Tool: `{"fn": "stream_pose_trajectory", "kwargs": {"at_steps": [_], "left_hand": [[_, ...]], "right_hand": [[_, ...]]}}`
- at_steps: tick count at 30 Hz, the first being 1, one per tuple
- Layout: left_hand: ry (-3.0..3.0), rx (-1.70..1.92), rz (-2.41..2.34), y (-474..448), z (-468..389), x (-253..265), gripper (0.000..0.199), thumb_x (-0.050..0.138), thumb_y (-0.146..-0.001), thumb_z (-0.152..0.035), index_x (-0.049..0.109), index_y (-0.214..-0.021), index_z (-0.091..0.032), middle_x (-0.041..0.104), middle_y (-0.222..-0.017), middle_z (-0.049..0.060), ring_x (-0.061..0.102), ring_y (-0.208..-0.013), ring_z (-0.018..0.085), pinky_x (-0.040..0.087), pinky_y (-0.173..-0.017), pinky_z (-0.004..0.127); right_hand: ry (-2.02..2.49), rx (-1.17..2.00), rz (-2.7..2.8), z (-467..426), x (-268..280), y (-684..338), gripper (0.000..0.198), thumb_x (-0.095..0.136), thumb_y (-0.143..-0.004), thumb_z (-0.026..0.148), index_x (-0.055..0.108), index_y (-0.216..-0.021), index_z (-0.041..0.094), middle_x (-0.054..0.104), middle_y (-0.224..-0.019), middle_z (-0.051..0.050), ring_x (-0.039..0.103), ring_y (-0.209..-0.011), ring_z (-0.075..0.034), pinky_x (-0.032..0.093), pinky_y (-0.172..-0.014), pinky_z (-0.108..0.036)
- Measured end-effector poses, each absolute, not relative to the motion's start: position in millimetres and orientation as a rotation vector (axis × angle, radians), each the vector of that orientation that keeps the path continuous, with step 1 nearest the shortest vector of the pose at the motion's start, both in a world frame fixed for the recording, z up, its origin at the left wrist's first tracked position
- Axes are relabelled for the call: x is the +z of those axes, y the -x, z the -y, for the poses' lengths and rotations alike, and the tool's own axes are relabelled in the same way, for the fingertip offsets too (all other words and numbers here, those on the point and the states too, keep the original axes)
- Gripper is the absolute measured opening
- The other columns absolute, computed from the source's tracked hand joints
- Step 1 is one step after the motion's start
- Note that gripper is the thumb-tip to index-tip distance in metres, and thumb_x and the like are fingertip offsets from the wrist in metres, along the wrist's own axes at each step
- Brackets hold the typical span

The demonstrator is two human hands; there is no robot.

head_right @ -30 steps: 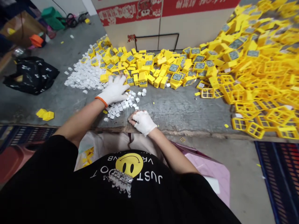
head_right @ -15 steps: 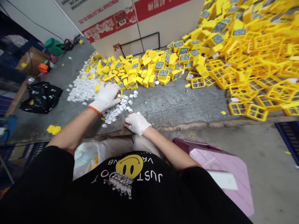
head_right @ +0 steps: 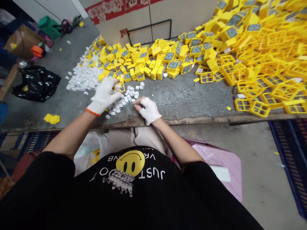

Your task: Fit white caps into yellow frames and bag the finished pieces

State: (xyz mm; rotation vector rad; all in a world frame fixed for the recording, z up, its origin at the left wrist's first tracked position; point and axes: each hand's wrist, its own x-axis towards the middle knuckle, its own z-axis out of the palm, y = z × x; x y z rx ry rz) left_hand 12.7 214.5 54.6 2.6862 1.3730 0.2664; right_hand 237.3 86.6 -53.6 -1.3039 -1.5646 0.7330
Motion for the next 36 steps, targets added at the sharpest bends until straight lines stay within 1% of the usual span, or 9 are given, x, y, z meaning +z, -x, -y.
{"fn": "stream_pose_trajectory", "kwargs": {"at_steps": [3, 7, 9, 13, 19, 23, 27, 33, 36], "left_hand": [[-2.676, 0.388, -1.308, -6, -191, 50, 0.050, 0.073, -0.101, -0.030, 0.068, -0.150, -0.019, 0.072, -0.153, 0.014, 0.063, -0.151, 0.036, 0.051, -0.134, 0.057], [-2.629, 0.455, -1.214, -5, -149, 51, 0.051, 0.071, -0.097, -0.028, 0.073, -0.147, -0.019, 0.076, -0.149, 0.016, 0.066, -0.150, 0.038, 0.052, -0.135, 0.059], [-2.508, 0.517, -1.160, -4, -120, 51, 0.048, 0.075, -0.093, -0.028, 0.077, -0.141, -0.024, 0.078, -0.145, 0.016, 0.068, -0.147, 0.038, 0.053, -0.134, 0.061], [-1.762, 0.749, -1.125, 4, -54, 40, 0.054, 0.087, -0.087, -0.038, 0.079, -0.140, -0.030, 0.079, -0.144, 0.012, 0.075, -0.138, 0.037, 0.061, -0.127, 0.059], [-0.628, 0.651, -0.852, 2, 3, 0, 0.061, 0.100, -0.077, -0.079, 0.084, -0.110, -0.030, 0.090, -0.118, 0.011, 0.085, -0.095, 0.033, 0.069, -0.072, 0.044], [-0.537, 0.663, -0.810, 2, 5, -10, 0.060, 0.106, -0.072, -0.072, 0.082, -0.110, -0.031, 0.091, -0.114, 0.009, 0.088, -0.111, 0.040, 0.068, -0.074, 0.044], [-0.463, 0.771, -0.870, 10, 1, -12, 0.056, 0.107, -0.075, -0.059, 0.077, -0.113, -0.031, 0.090, -0.112, 0.004, 0.087, -0.100, 0.030, 0.069, -0.078, 0.039], [-0.493, 0.852, -0.961, 17, 1, -17, 0.042, 0.085, -0.096, -0.061, 0.077, -0.126, -0.033, 0.089, -0.124, 0.007, 0.086, -0.098, 0.026, 0.069, -0.079, 0.038], [-0.523, 0.861, -0.995, 16, 2, -14, 0.045, 0.085, -0.096, -0.061, 0.075, -0.127, -0.031, 0.088, -0.131, 0.009, 0.087, -0.107, 0.029, 0.069, -0.079, 0.038]], "right_hand": [[1.280, 0.579, 1.567, -95, -48, -250, 0.032, 0.071, -0.106, 0.024, 0.084, -0.135, 0.024, 0.084, -0.127, -0.009, 0.079, -0.109, -0.027, 0.067, -0.108, -0.048], [1.215, 0.507, 1.860, -101, -27, -257, 0.071, 0.090, -0.099, 0.034, 0.070, -0.166, 0.026, 0.071, -0.166, -0.014, 0.069, -0.148, -0.038, 0.057, -0.131, -0.061], [1.209, 0.526, 1.987, -93, -18, -255, 0.080, 0.096, -0.097, 0.045, 0.068, -0.169, 0.025, 0.071, -0.166, -0.016, 0.064, -0.155, -0.043, 0.054, -0.133, -0.066], [1.183, 0.628, 2.053, -47, -15, -249, 0.072, 0.087, -0.104, 0.067, 0.075, -0.163, 0.027, 0.084, -0.137, -0.014, 0.074, -0.131, -0.038, 0.060, -0.119, -0.061], [1.070, 0.754, 1.973, 8, -29, -233, 0.071, 0.079, -0.106, 0.078, 0.079, -0.157, 0.027, 0.085, -0.138, -0.014, 0.076, -0.125, -0.034, 0.062, -0.116, -0.055], [1.028, 0.749, 2.045, 11, -25, -230, 0.066, 0.076, -0.111, 0.071, 0.079, -0.157, 0.024, 0.086, -0.139, -0.014, 0.078, -0.125, -0.032, 0.063, -0.114, -0.052], [1.079, 0.792, 2.132, -19, -23, -253, 0.069, 0.081, -0.107, 0.067, 0.074, -0.161, 0.026, 0.083, -0.146, -0.013, 0.078, -0.131, -0.034, 0.064, -0.117, -0.056], [1.535, 0.325, 2.128, -129, -57, -285, 0.027, 0.084, -0.105, 0.045, 0.082, -0.114, 0.020, 0.084, -0.114, -0.010, 0.076, -0.125, -0.040, 0.048, -0.126, -0.081], [1.531, 0.370, 2.130, -146, -57, -275, 0.034, 0.078, -0.112, 0.047, 0.075, -0.095, 0.017, 0.084, -0.105, -0.009, 0.077, -0.123, -0.030, 0.046, -0.133, -0.070]]}}
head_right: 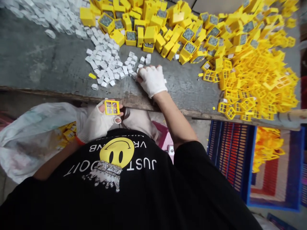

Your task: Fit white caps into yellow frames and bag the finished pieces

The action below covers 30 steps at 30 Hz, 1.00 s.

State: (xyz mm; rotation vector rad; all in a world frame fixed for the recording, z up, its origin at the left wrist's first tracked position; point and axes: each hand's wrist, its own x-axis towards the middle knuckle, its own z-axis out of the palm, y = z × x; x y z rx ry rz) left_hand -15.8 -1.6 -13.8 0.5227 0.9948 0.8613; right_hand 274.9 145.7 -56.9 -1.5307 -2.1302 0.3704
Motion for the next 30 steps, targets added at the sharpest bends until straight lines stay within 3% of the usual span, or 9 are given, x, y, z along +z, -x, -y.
{"fn": "stream_pose_trajectory", "kwargs": {"at_steps": [2, 4, 7, 11, 15, 20, 25, 30], "left_hand": [[-0.504, 0.870, -0.989, 14, 1, -11, 0.045, 0.088, -0.095, -0.059, 0.074, -0.125, -0.028, 0.088, -0.130, 0.009, 0.088, -0.108, 0.028, 0.070, -0.080, 0.037], [-0.468, 0.860, -0.970, 12, 1, -10, 0.042, 0.090, -0.096, -0.056, 0.074, -0.122, -0.027, 0.088, -0.128, 0.008, 0.089, -0.108, 0.028, 0.071, -0.083, 0.037], [-0.422, 0.820, -0.938, 8, 0, -12, 0.037, 0.092, -0.097, -0.051, 0.075, -0.120, -0.029, 0.088, -0.129, 0.006, 0.090, -0.114, 0.030, 0.072, -0.086, 0.040], [-0.380, 0.771, -0.870, 7, 4, -17, 0.038, 0.098, -0.093, -0.045, 0.076, -0.118, -0.027, 0.088, -0.130, 0.007, 0.090, -0.111, 0.034, 0.071, -0.079, 0.042], [-0.317, 0.762, -0.786, 13, 10, -20, 0.042, 0.101, -0.090, -0.042, 0.076, -0.117, -0.024, 0.088, -0.129, 0.010, 0.090, -0.110, 0.037, 0.068, -0.070, 0.037], [-0.240, 0.819, -0.797, 27, 9, -18, 0.033, 0.091, -0.099, -0.040, 0.075, -0.120, -0.021, 0.087, -0.110, 0.008, 0.088, -0.085, 0.027, 0.067, -0.066, 0.033], [-0.247, 0.965, -0.943, 41, 7, -17, 0.028, 0.077, -0.110, -0.044, 0.073, -0.120, -0.018, 0.087, -0.113, 0.012, 0.084, -0.079, 0.022, 0.064, -0.063, 0.029], [-0.316, 1.070, -0.990, 46, 9, -20, 0.034, 0.077, -0.108, -0.046, 0.075, -0.128, -0.018, 0.088, -0.129, 0.015, 0.086, -0.087, 0.023, 0.061, -0.062, 0.027]], "right_hand": [[1.498, 0.518, 2.040, -129, -43, -262, 0.036, 0.077, -0.114, 0.049, 0.074, -0.094, 0.019, 0.085, -0.101, -0.008, 0.078, -0.114, -0.026, 0.055, -0.127, -0.059], [1.380, 0.770, 1.941, -99, -25, -248, 0.037, 0.082, -0.111, 0.057, 0.077, -0.098, 0.022, 0.086, -0.100, -0.008, 0.080, -0.100, -0.025, 0.067, -0.107, -0.050], [1.223, 1.025, 1.892, -56, -4, -228, 0.052, 0.079, -0.108, 0.076, 0.080, -0.101, 0.025, 0.086, -0.099, -0.006, 0.079, -0.090, -0.025, 0.069, -0.088, -0.044], [1.192, 1.005, 1.977, -32, -2, -210, 0.064, 0.062, -0.113, 0.085, 0.080, -0.100, 0.025, 0.083, -0.094, -0.005, 0.077, -0.089, -0.024, 0.065, -0.095, -0.045], [1.142, 0.917, 2.071, -29, -7, -200, 0.052, 0.062, -0.118, 0.069, 0.080, -0.099, 0.024, 0.080, -0.090, -0.005, 0.075, -0.086, -0.023, 0.062, -0.096, -0.043], [1.224, 0.716, 2.145, -63, -11, -195, 0.026, 0.070, -0.115, 0.045, 0.082, -0.127, 0.026, 0.084, -0.110, -0.007, 0.078, -0.104, -0.029, 0.062, -0.108, -0.054], [1.531, 0.421, 2.441, -119, -28, -180, 0.032, 0.072, -0.110, 0.034, 0.077, -0.139, 0.021, 0.081, -0.134, -0.017, 0.073, -0.133, -0.043, 0.048, -0.124, -0.073], [1.483, 0.375, 2.404, -116, -37, -175, 0.020, 0.067, -0.112, 0.031, 0.075, -0.129, 0.024, 0.082, -0.128, -0.015, 0.073, -0.125, -0.038, 0.052, -0.120, -0.066]]}}
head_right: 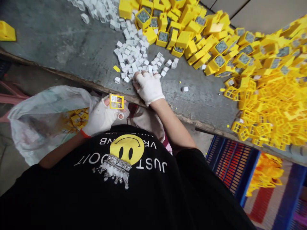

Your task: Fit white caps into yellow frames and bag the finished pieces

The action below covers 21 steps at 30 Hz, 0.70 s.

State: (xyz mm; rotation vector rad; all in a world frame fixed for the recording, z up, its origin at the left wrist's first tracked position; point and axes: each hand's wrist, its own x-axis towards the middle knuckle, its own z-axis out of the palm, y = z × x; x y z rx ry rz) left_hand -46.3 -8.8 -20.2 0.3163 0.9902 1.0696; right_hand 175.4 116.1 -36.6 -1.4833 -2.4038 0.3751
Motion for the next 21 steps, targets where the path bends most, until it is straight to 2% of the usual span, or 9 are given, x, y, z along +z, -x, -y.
{"fn": "stream_pose_trajectory", "kwargs": {"at_steps": [2, 5, 10, 13, 16, 18, 21], "left_hand": [[-0.327, 1.086, -0.974, 45, 10, -21, 0.038, 0.084, -0.104, -0.047, 0.076, -0.128, -0.019, 0.088, -0.129, 0.014, 0.086, -0.091, 0.024, 0.062, -0.064, 0.027], [-0.348, 1.089, -0.915, 41, 11, -22, 0.046, 0.097, -0.094, -0.048, 0.077, -0.126, -0.022, 0.087, -0.125, 0.010, 0.087, -0.098, 0.025, 0.065, -0.068, 0.028], [-0.401, 1.094, -0.816, 34, 16, -21, 0.058, 0.112, -0.078, -0.049, 0.081, -0.119, -0.022, 0.086, -0.118, 0.006, 0.086, -0.097, 0.023, 0.071, -0.073, 0.030], [-0.401, 1.041, -0.795, 37, 21, -24, 0.057, 0.113, -0.077, -0.046, 0.081, -0.118, -0.020, 0.086, -0.116, 0.008, 0.086, -0.099, 0.025, 0.072, -0.073, 0.031], [-0.352, 0.995, -0.787, 43, 25, -28, 0.054, 0.109, -0.079, -0.041, 0.078, -0.117, -0.020, 0.087, -0.121, 0.012, 0.088, -0.105, 0.032, 0.069, -0.066, 0.031], [-0.311, 0.998, -0.797, 47, 27, -30, 0.050, 0.106, -0.080, -0.038, 0.076, -0.116, -0.020, 0.087, -0.124, 0.013, 0.089, -0.108, 0.035, 0.066, -0.061, 0.029], [-0.263, 1.017, -0.817, 52, 29, -29, 0.045, 0.103, -0.085, -0.036, 0.074, -0.117, -0.021, 0.087, -0.121, 0.012, 0.089, -0.104, 0.033, 0.066, -0.062, 0.029]], "right_hand": [[1.355, 0.480, 2.317, -97, -30, -180, 0.016, 0.069, -0.113, 0.036, 0.077, -0.122, 0.025, 0.084, -0.121, -0.012, 0.075, -0.115, -0.034, 0.057, -0.114, -0.059], [1.132, 0.587, 2.227, -63, -20, -185, 0.029, 0.069, -0.118, 0.051, 0.080, -0.118, 0.024, 0.085, -0.111, -0.009, 0.076, -0.099, -0.029, 0.061, -0.103, -0.049], [1.030, 0.352, 2.315, -37, -36, -183, 0.053, 0.055, -0.122, 0.068, 0.080, -0.104, 0.026, 0.078, -0.091, -0.006, 0.066, -0.084, -0.025, 0.053, -0.091, -0.044], [0.963, 0.160, 2.368, -35, -46, -182, 0.056, 0.054, -0.122, 0.067, 0.079, -0.096, 0.025, 0.073, -0.085, -0.005, 0.061, -0.082, -0.024, 0.047, -0.088, -0.043], [0.847, 0.057, 2.431, -32, -44, -180, 0.052, 0.054, -0.125, 0.060, 0.080, -0.094, 0.026, 0.069, -0.079, -0.001, 0.057, -0.080, -0.022, 0.043, -0.087, -0.043], [0.781, 0.081, 2.484, -31, -38, -177, 0.049, 0.053, -0.126, 0.054, 0.082, -0.098, 0.027, 0.071, -0.081, -0.001, 0.059, -0.080, -0.022, 0.045, -0.089, -0.044], [0.788, 0.283, 2.583, -40, -28, -172, 0.046, 0.052, -0.126, 0.054, 0.086, -0.108, 0.027, 0.077, -0.090, -0.002, 0.066, -0.086, -0.022, 0.050, -0.093, -0.045]]}}
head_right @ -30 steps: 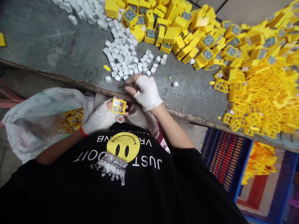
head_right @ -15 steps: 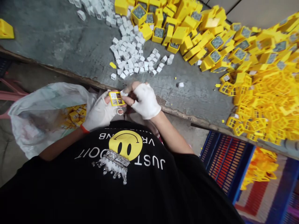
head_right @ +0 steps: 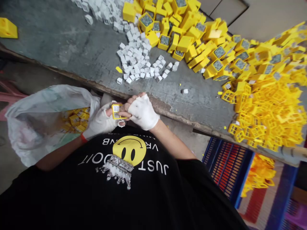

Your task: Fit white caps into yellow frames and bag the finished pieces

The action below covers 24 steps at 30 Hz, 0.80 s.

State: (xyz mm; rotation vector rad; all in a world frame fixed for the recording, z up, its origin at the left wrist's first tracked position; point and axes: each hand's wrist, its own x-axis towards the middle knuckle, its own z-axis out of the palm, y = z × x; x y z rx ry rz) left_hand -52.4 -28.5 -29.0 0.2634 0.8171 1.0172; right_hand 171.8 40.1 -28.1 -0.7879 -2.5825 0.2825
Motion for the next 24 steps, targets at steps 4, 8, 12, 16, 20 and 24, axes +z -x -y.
{"fn": "stream_pose_trajectory", "kwargs": {"at_steps": [4, 8, 12, 16, 20, 24], "left_hand": [[-0.234, 1.098, -0.889, 60, 27, -25, 0.042, 0.097, -0.092, -0.042, 0.074, -0.120, -0.022, 0.087, -0.118, 0.008, 0.088, -0.092, 0.025, 0.068, -0.069, 0.031], [-0.258, 1.209, -0.963, 62, 24, -25, 0.044, 0.094, -0.093, -0.049, 0.074, -0.121, -0.023, 0.087, -0.115, 0.007, 0.086, -0.087, 0.023, 0.065, -0.068, 0.030], [-0.294, 1.210, -1.006, 62, 25, -25, 0.049, 0.095, -0.091, -0.052, 0.073, -0.123, -0.022, 0.086, -0.115, 0.009, 0.085, -0.088, 0.025, 0.065, -0.069, 0.031], [-0.292, 1.215, -0.992, 57, 24, -27, 0.050, 0.097, -0.087, -0.051, 0.072, -0.120, -0.023, 0.085, -0.109, 0.007, 0.084, -0.083, 0.023, 0.062, -0.065, 0.028], [-0.280, 1.185, -1.007, 48, 19, -27, 0.044, 0.093, -0.090, -0.049, 0.072, -0.118, -0.023, 0.085, -0.112, 0.007, 0.084, -0.086, 0.023, 0.061, -0.066, 0.028], [-0.297, 1.175, -1.027, 42, 15, -21, 0.039, 0.090, -0.095, -0.049, 0.071, -0.118, -0.023, 0.085, -0.116, 0.008, 0.084, -0.090, 0.023, 0.059, -0.067, 0.027]], "right_hand": [[1.175, 0.366, 2.530, -78, -19, -166, 0.036, 0.057, -0.123, 0.045, 0.084, -0.133, 0.025, 0.083, -0.121, -0.010, 0.075, -0.114, -0.029, 0.056, -0.107, -0.051], [1.510, 0.168, 2.563, -118, -22, -152, 0.031, 0.068, -0.114, 0.035, 0.079, -0.140, 0.023, 0.080, -0.144, -0.018, 0.066, -0.143, -0.042, 0.050, -0.121, -0.067], [1.490, 0.107, 2.570, -124, -38, -149, 0.026, 0.058, -0.115, 0.027, 0.077, -0.131, 0.023, 0.080, -0.139, -0.018, 0.064, -0.141, -0.041, 0.047, -0.123, -0.068], [1.455, 0.217, 2.438, -106, -54, -172, 0.017, 0.061, -0.110, 0.028, 0.078, -0.113, 0.024, 0.081, -0.120, -0.016, 0.066, -0.128, -0.040, 0.049, -0.119, -0.067], [1.418, 0.331, 2.247, -91, -59, -196, 0.014, 0.065, -0.106, 0.029, 0.078, -0.109, 0.026, 0.082, -0.114, -0.014, 0.069, -0.120, -0.040, 0.051, -0.114, -0.069], [1.412, 0.331, 2.239, -98, -55, -192, 0.018, 0.066, -0.108, 0.031, 0.079, -0.120, 0.027, 0.084, -0.124, -0.015, 0.069, -0.123, -0.039, 0.051, -0.114, -0.066]]}}
